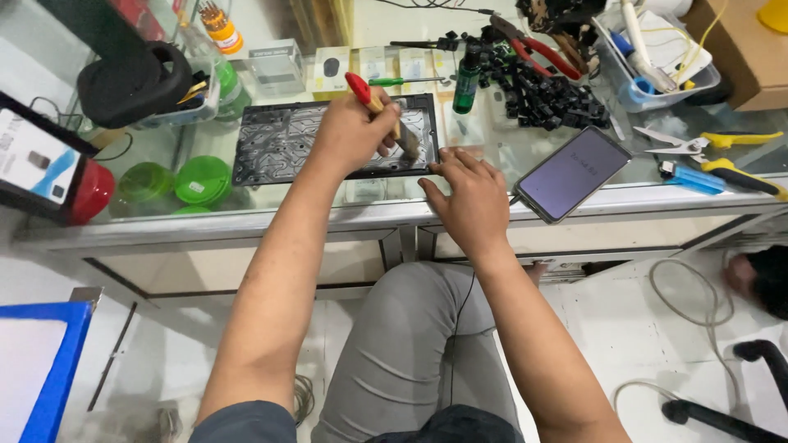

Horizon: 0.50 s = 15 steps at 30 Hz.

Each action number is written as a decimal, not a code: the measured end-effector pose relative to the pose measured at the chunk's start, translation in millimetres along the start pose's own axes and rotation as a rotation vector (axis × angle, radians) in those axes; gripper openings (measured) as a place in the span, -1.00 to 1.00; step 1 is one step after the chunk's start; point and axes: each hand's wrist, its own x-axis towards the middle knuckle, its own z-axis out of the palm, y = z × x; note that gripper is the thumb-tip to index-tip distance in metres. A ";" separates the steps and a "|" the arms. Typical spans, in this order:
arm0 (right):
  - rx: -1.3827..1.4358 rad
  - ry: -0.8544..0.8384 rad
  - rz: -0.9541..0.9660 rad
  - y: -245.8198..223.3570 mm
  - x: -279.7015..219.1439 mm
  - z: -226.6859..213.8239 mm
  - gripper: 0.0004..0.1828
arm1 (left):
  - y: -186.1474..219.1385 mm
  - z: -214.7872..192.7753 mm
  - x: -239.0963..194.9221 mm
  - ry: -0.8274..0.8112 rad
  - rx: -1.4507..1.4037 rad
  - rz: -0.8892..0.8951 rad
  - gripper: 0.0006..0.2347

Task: The person cleans the back of a disassembled electronic device using a red-handled brush. They systematically sweep across the circuit board and casing to remove dust and debris, then flip the device over to clean the other side.

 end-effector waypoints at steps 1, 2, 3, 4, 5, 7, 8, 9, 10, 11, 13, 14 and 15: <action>0.014 -0.005 -0.010 -0.1 -0.3 0.1 -0.76 | -8.6 -1.7 -0.1 0.012 0.008 -0.010 -0.85; 0.023 -0.003 -0.009 0.0 -1.1 -0.8 -0.76 | -17.6 -3.1 -2.3 0.039 0.071 -0.015 -0.86; 0.031 -0.002 -0.007 0.6 -2.0 -1.6 -0.75 | -26.8 -4.2 -4.8 0.065 0.134 -0.021 -0.87; 0.046 -0.010 -0.018 1.9 -2.9 0.1 -0.75 | -24.8 -19.6 -9.0 0.077 0.141 -0.035 -0.87; 0.031 -0.015 -0.038 4.0 -3.7 1.5 -0.74 | -22.1 -34.5 -13.3 0.101 0.474 -0.159 -0.83; 0.023 -0.013 -0.048 6.7 -5.5 2.9 -0.72 | -12.2 -43.7 -13.9 0.113 0.818 -0.279 -0.75; 0.021 -0.005 -0.048 7.7 -5.4 3.4 -0.73 | -7.5 -38.6 -13.3 0.148 0.756 -0.236 -0.79; 0.019 0.003 -0.047 8.0 -5.4 4.0 -0.74 | -2.8 -34.0 -13.1 0.183 0.694 -0.192 -0.81; 0.025 0.004 -0.055 9.1 -4.5 4.6 -0.74 | 8.3 -21.1 -13.6 0.191 0.696 -0.196 -0.81; 0.027 0.002 -0.059 10.1 -3.9 5.3 -0.74 | 19.1 -8.1 -14.0 0.101 0.423 -0.178 -0.83; 0.034 -0.013 -0.070 10.7 -8.5 5.8 -0.74 | 27.3 3.3 -19.9 0.018 0.148 -0.169 -0.84; 0.045 -0.005 -0.058 10.9 -7.8 6.0 -0.73 | 27.7 -0.2 -20.2 0.013 0.142 -0.278 -0.86; 0.056 0.002 -0.046 12.0 -6.7 5.9 -0.72 | 28.7 -3.1 -19.9 0.008 0.134 -0.386 -0.86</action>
